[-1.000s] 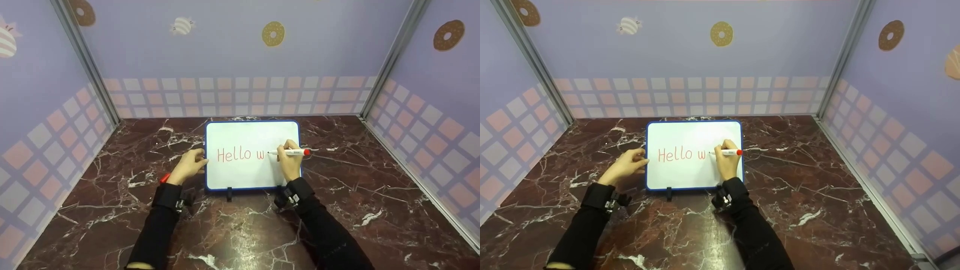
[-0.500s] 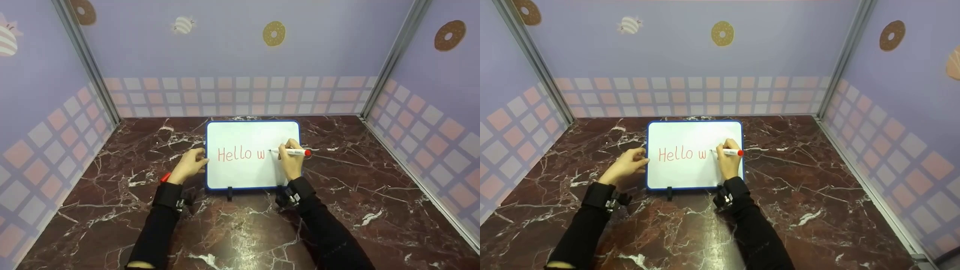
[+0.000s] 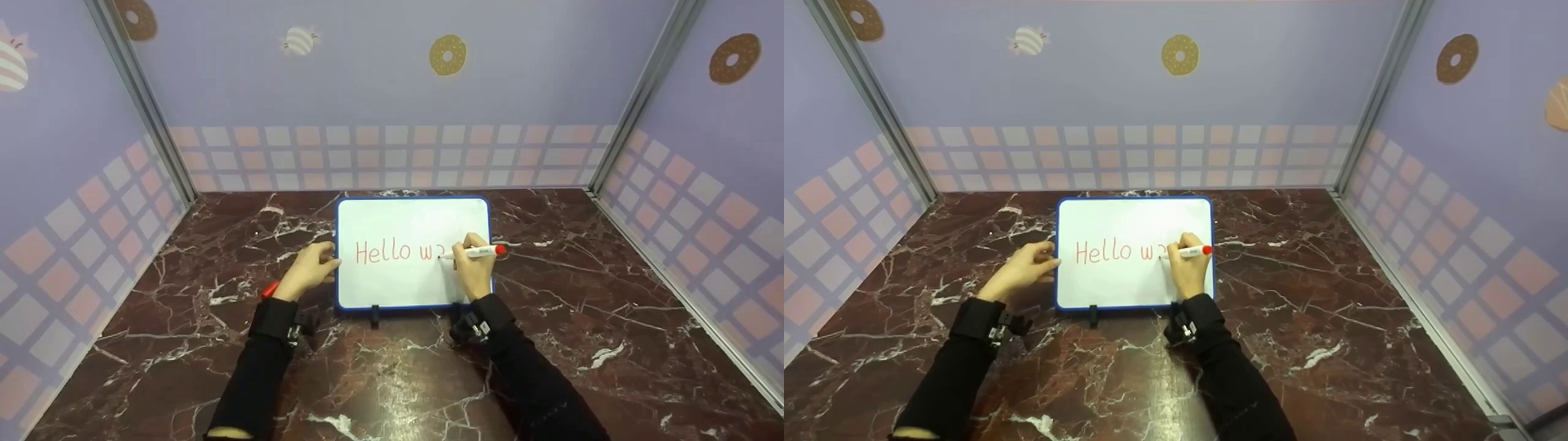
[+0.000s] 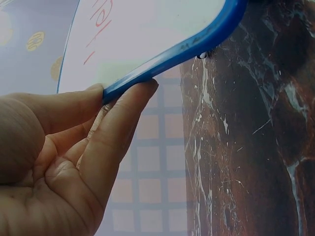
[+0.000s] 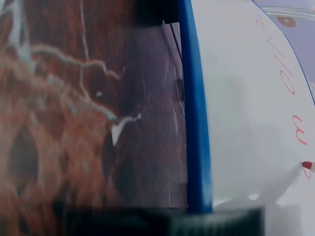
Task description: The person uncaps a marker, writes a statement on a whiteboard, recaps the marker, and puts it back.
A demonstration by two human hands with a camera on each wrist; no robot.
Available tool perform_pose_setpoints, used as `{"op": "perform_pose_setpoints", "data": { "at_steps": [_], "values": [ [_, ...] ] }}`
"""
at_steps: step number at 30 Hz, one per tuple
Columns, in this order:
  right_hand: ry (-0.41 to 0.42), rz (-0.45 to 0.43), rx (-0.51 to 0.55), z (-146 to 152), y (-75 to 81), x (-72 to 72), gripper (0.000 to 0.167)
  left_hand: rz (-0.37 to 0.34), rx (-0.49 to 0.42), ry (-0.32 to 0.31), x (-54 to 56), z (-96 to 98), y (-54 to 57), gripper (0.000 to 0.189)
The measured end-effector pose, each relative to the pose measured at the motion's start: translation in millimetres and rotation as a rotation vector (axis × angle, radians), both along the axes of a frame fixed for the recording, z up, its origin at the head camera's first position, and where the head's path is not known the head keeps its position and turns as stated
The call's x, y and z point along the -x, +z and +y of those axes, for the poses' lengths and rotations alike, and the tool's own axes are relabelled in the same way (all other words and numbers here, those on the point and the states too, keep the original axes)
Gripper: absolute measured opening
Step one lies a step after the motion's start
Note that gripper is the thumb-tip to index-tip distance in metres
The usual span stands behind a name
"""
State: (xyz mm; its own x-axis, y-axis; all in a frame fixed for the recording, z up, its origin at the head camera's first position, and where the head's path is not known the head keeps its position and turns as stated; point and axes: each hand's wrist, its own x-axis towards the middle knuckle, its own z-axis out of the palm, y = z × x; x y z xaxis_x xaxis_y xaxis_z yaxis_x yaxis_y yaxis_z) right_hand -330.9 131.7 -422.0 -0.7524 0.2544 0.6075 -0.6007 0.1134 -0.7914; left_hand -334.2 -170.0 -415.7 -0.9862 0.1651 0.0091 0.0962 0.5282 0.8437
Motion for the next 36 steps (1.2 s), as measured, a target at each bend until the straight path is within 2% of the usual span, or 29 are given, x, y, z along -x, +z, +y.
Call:
{"op": "perform_pose_setpoints", "data": {
  "at_steps": [5, 7, 11, 15, 20, 24, 36],
  "values": [
    [0.017, -0.014, 0.02, -3.4, 2.1, 0.9, 0.026, 0.009, -0.015, -0.007, -0.9, 0.7, 0.3, 0.046],
    [-0.001, -0.008, 0.014, -4.2, 3.1, 2.1, 0.026, 0.008, -0.019, -0.008, -1.4, 0.9, 1.0, 0.047],
    [-0.02, 0.018, 0.031, -4.4, 4.8, 4.7, 0.025, -0.002, -0.011, -0.008, -2.2, 0.9, 2.5, 0.048],
    [0.0, 0.024, 0.071, -4.0, 5.0, 6.4, 0.024, -0.003, 0.012, -0.012, -1.4, 0.6, 2.4, 0.048],
    [0.002, 0.001, 0.096, -3.0, 4.7, 5.5, 0.025, -0.003, 0.013, -0.003, -0.8, 0.4, 0.5, 0.046],
    [-0.007, 0.016, 0.117, 0.2, 4.5, 4.1, 0.024, 0.001, 0.009, -0.003, -1.4, 0.1, -0.1, 0.043],
    [-0.027, 0.016, 0.118, 9.0, 2.9, 4.3, 0.025, 0.009, 0.006, 0.004, -1.5, 0.8, 0.2, 0.043]
  ]
}}
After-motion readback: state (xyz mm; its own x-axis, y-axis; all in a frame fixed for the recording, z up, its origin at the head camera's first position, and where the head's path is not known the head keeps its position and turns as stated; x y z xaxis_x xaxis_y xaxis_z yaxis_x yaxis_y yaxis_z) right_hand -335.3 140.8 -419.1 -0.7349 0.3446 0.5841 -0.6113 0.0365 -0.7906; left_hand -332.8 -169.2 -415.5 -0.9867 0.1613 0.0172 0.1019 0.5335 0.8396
